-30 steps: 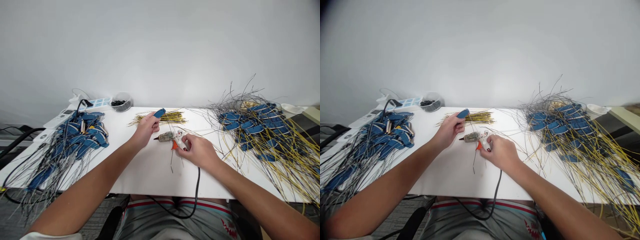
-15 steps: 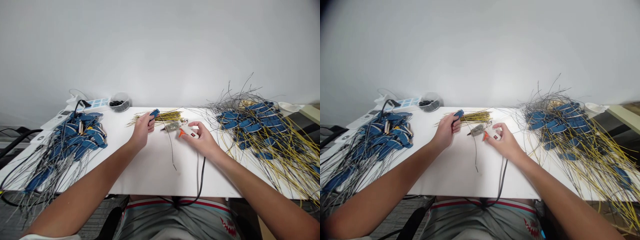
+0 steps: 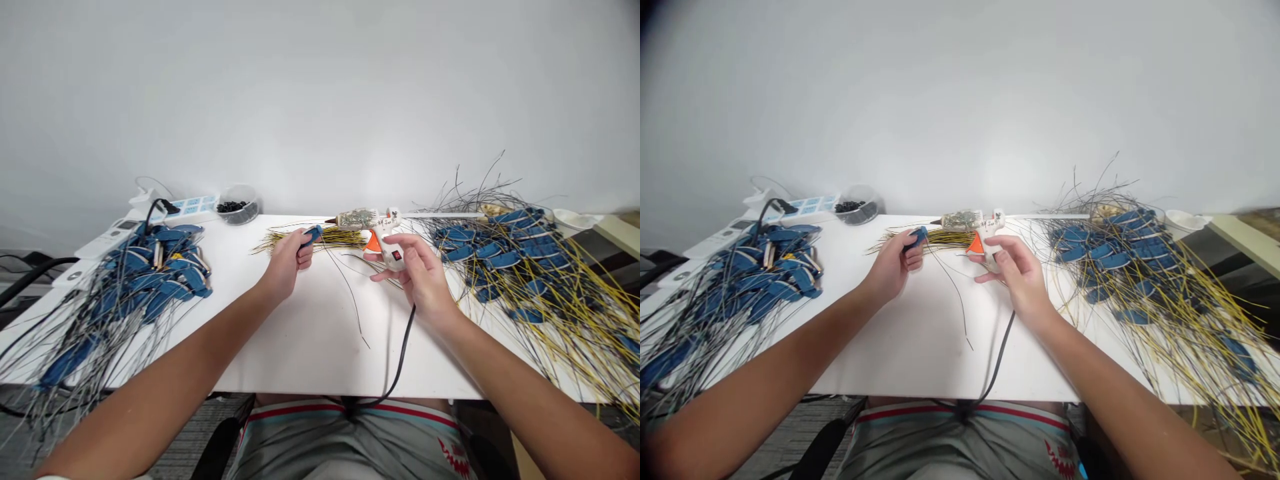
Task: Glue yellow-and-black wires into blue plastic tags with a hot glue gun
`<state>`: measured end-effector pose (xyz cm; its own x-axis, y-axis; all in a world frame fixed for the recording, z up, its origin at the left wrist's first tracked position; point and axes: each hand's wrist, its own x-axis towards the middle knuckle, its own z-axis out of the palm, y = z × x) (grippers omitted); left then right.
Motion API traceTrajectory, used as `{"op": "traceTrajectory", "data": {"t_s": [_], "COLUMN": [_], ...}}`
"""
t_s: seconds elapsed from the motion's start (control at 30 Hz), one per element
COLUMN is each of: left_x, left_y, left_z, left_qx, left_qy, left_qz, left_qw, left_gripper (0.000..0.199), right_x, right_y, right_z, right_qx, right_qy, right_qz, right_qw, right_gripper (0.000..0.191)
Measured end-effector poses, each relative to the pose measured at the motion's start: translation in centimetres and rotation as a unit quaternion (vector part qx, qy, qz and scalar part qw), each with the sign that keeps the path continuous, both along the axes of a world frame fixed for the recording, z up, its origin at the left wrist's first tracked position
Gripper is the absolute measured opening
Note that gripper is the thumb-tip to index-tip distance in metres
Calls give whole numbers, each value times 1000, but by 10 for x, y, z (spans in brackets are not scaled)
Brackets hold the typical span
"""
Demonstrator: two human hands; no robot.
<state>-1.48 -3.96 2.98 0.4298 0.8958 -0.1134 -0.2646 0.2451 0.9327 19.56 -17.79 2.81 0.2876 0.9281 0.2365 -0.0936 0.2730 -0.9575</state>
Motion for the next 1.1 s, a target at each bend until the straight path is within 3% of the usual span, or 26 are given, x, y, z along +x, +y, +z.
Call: {"op": "traceTrajectory", "data": {"t_s": [0.13,0.3,0.37,0.47,0.57,0.83,1.1], "left_x": [0,0,1,2,2,-2,-7], "left_y": [2,4,3,3,4,9,19], "left_z": [-3,-9,-9,-8,-6,-8,-12], "left_qx": [-7,-17,-23,-51,-61,-20,-53], "left_qy": [1,35,42,38,45,43,31], "left_qz": [-26,-52,-58,-73,-80,-127,-195], "left_qw": [1000,998,997,995,994,991,979], "left_gripper": [30,42,43,38,32,37,38], "right_x": [4,12,14,13,9,8,12], "right_y": [5,6,7,7,6,-1,0], "right_z": [-1,1,3,2,-2,-13,-24], "right_qx": [-10,68,57,-31,-84,-83,-92], "right_qy": [-9,-23,2,23,-7,-139,-199], "right_qz": [-75,-184,-155,-61,-15,111,131], "right_qw": [997,980,986,997,996,981,967], "right_gripper": [40,55,46,26,35,44,40]}}
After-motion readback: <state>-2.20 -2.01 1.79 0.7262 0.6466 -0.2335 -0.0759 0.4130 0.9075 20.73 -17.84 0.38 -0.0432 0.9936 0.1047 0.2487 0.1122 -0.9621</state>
